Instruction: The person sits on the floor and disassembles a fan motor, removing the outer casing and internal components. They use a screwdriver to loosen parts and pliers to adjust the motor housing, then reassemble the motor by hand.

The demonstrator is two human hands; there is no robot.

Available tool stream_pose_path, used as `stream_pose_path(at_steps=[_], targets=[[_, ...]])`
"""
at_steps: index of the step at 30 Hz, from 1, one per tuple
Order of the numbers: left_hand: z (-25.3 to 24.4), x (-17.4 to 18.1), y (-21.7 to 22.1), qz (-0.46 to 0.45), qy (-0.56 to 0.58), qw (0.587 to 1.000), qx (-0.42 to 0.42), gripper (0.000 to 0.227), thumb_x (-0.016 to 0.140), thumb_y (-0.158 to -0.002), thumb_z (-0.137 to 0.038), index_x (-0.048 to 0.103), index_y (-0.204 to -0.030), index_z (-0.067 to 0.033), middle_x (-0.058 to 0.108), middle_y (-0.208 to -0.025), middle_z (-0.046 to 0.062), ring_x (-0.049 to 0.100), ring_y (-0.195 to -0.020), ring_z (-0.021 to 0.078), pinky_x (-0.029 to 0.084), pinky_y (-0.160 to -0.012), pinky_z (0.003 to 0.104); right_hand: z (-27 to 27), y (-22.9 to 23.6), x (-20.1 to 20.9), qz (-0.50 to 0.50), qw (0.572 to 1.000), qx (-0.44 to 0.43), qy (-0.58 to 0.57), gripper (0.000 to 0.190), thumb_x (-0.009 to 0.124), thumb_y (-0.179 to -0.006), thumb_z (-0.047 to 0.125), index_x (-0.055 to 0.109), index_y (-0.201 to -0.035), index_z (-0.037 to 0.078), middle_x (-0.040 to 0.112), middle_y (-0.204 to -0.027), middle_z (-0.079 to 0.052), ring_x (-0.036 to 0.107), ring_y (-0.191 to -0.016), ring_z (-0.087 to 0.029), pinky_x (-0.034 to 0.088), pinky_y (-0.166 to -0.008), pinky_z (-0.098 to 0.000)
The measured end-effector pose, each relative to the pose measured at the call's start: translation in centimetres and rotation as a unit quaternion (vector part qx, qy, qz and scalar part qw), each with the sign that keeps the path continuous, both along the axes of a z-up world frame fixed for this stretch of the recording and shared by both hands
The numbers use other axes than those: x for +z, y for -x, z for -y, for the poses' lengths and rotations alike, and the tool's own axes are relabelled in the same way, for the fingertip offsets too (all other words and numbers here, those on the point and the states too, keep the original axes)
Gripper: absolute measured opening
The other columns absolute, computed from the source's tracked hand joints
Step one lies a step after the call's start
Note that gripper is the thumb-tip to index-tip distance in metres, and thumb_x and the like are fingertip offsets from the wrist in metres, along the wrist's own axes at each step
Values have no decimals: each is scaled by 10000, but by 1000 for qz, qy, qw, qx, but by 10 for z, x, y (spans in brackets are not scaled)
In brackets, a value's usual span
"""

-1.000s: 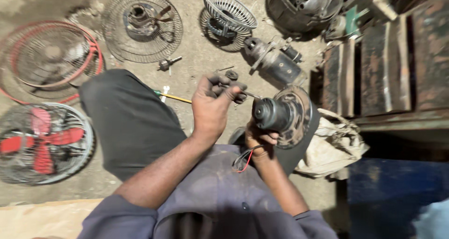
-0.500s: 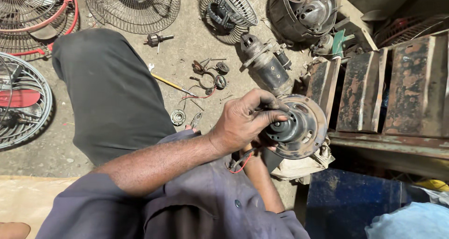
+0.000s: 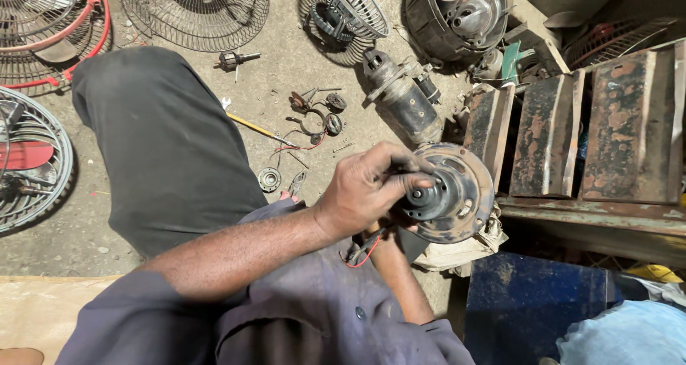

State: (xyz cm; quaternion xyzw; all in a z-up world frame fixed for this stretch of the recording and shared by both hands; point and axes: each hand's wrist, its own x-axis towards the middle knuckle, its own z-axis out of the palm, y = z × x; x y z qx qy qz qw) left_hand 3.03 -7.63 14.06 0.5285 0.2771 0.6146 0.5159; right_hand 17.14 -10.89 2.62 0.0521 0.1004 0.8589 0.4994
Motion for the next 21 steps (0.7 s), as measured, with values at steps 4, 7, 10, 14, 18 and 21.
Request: stream_pose_path(at_steps=[4,7,10,14,18,21], targets=[[7,15,11,6,-119,993,5,230,769,-979,-103,646,-1169,-61,754,-1073,70,763,-994,171,622,-876,305,11,-2,4,16,1000,-6,7,406,522,-948,90,567,-1296,-115,633,-1196,-298,670,-617,-278,585,-458,-328],[16,21,12,-7,-203,979,7,305,777,-972,-51,636,-1241,-29,746,-1087,56,750,-1042,222,598,-936,356,31,-14,6,42,999,-23,19,409,522,-951,106,569,-1295,-109,636,-1193,-293,673,-627,-280,586,-465,-330],[19,29,14,-14,-276,961,7,279,761,-976,-41,616,-1213,-24,723,-1190,107,730,-1136,263,578,-999,392,37,-16,8,60,998,-22,26,413,522,-953,123,572,-1295,-103,640,-1190,-288,676,-637,-282,588,-472,-333],[20,32,14,-16,-336,942,6,222,698,-1024,-63,615,-1225,-16,694,-1294,165,711,-1216,297,570,-1028,406,44,-12,8,69,997,-23,35,417,521,-956,144,576,-1294,-94,645,-1187,-281,679,-650,-284,590,-481,-336],[22,36,13,-30,-337,941,2,178,665,-1028,-95,651,-1189,-20,699,-1301,165,707,-1223,296,572,-1061,410,47,-10,11,75,996,-32,38,423,521,-959,166,579,-1293,-86,650,-1183,-274,682,-664,-287,591,-490,-340],[24,37,14,-34,-343,939,5,149,679,-981,-110,694,-1119,-57,717,-1270,146,719,-1188,272,577,-1065,407,45,-4,8,78,996,-35,39,427,520,-961,182,582,-1293,-80,654,-1181,-269,685,-674,-289,593,-496,-342]])
